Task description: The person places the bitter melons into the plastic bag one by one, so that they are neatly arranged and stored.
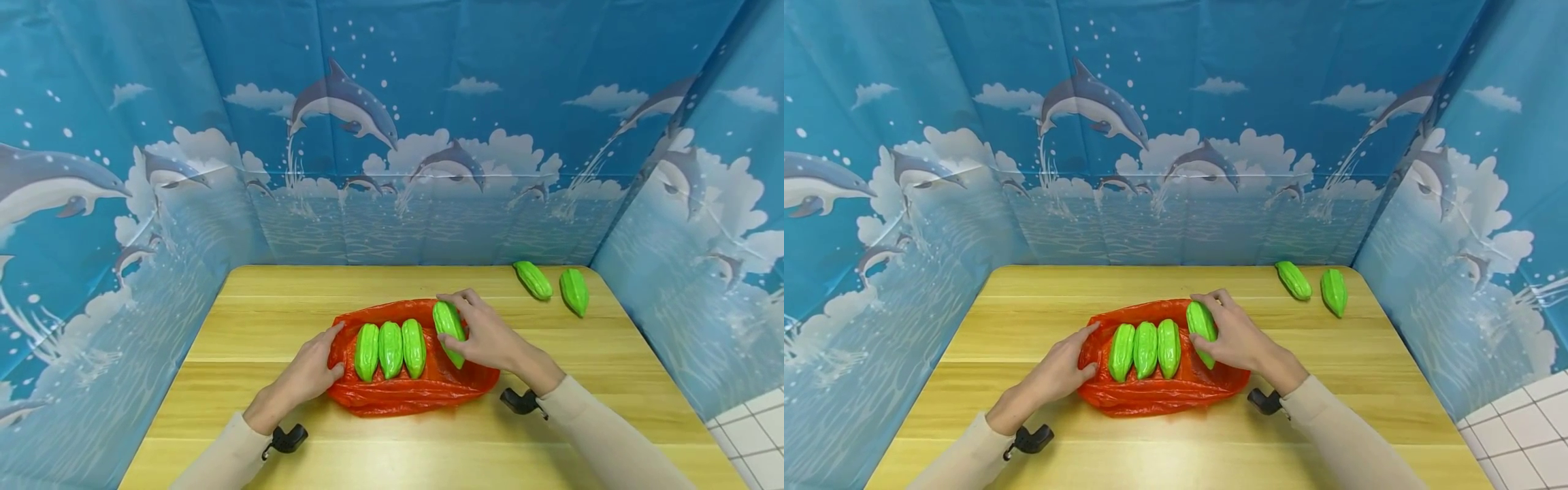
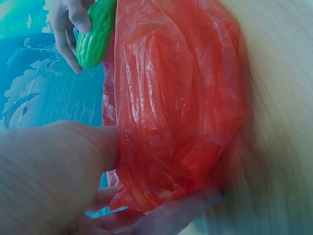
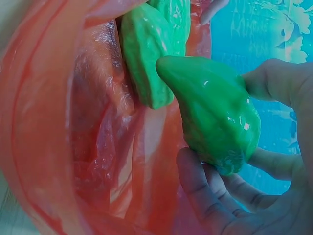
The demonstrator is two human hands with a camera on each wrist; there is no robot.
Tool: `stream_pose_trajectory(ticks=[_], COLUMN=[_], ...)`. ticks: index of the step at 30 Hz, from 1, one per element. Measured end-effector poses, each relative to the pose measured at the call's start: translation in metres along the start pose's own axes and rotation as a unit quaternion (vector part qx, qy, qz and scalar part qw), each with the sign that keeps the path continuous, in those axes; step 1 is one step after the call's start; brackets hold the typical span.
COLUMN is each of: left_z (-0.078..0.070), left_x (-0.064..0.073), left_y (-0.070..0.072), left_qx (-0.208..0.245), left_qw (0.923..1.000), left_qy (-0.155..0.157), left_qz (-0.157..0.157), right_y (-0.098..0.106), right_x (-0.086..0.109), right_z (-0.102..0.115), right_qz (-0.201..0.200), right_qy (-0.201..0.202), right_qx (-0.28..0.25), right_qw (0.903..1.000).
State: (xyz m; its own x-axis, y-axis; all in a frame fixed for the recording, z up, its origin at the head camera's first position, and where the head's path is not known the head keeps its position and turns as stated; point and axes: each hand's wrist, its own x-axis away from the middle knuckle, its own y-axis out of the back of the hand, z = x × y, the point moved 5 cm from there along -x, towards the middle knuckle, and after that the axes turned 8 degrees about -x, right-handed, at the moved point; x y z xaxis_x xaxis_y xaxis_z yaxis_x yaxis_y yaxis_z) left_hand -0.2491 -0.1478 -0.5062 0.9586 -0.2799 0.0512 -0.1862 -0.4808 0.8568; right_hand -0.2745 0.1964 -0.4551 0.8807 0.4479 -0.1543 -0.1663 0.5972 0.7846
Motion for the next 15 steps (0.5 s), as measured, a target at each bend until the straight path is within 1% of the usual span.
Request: stream_pose_trajectory(ticks=[5, 15], left_z=[0.000, -0.001], left_x=[0.000, 0.001], left_y=[0.000, 0.000], left_qx=[-0.001, -0.002], left_qw=[1.0000, 1.0000], left_qy=[-0.001, 0.001], left_qz=[-0.001, 0.001], right_y=[-0.004, -0.012], right_x=[-0.003, -0.004], right_z=[0.000, 0.001], right_qz=[0.008, 0.012], right_qy=[-0.002, -0.013], right_qx=[-0.011, -0.015], right_qw=[0.9999, 0.9997])
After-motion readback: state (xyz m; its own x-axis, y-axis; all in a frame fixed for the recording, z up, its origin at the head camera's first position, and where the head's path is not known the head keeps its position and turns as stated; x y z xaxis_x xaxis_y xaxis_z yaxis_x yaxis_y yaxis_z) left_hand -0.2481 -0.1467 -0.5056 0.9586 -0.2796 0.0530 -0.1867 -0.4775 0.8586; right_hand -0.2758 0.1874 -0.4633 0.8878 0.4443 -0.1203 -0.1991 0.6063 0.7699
